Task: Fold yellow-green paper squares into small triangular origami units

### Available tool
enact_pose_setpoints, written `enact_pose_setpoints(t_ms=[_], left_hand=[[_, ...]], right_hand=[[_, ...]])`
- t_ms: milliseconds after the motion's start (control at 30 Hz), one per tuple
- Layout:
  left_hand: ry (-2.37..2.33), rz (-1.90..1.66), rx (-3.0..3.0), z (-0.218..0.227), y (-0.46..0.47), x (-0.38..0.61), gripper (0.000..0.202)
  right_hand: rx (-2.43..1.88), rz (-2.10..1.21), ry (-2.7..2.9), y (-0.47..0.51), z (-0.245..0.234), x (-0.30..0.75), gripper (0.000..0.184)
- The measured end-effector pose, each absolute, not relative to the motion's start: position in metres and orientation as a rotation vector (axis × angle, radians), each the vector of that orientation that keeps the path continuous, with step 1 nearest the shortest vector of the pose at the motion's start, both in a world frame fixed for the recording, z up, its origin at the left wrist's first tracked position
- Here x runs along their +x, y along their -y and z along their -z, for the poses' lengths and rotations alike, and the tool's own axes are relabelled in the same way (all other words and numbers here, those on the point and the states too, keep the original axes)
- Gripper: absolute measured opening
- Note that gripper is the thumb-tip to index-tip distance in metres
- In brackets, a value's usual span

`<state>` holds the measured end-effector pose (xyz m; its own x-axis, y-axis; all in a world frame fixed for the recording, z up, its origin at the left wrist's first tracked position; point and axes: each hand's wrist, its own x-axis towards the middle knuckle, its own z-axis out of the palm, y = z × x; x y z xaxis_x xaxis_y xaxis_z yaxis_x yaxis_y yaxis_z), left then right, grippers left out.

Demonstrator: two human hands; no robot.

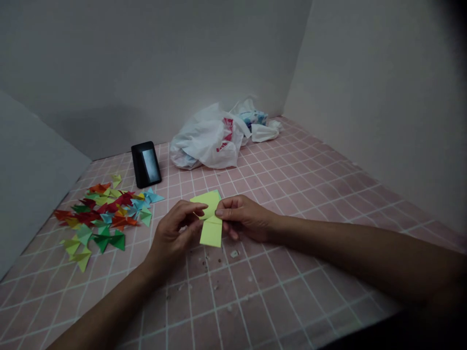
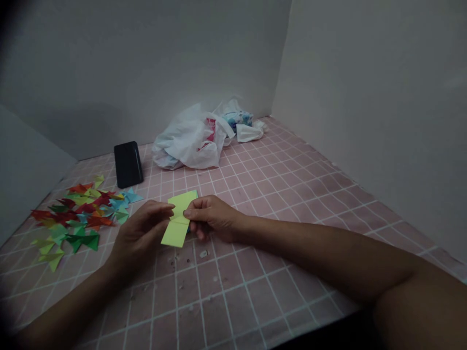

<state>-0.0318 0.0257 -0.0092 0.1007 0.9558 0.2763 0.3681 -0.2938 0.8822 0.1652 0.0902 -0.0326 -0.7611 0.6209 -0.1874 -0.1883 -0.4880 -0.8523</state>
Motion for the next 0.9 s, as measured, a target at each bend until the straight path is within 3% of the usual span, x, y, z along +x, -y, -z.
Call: enact_pose_setpoints(t_ms=[133,300,500,700,900], left_hand=[[-1.177,-1.240,2.074,0.004,-0.023,-0.030,0.016],[-1.293,-1.177,1.637,0.004,-0.020,-0.025,0.010],[-1.281,-0.952,1.217,0.011,-0.020,-0.019,0.019],[-1.275,-0.972,1.104,0.012,-0.020,-0.016,0.019],[-1.212,-0.974,1.000,0.016,-0.022,-0.019,0.015]], right_hand=[[-0.591,-2.313,1.338,-0.085,0.033,0.164,0.028],[-0.642,-1.876,1.564,-0.083,0.028,0.166,0.039],[-0.653,-1.830,1.536,-0.082,0.027,0.164,0.031],[-0.706,-1.849,1.560,-0.079,0.031,0.164,0.015],[-0.654,-1.792,1.577,-0.079,0.030,0.165,0.010]])
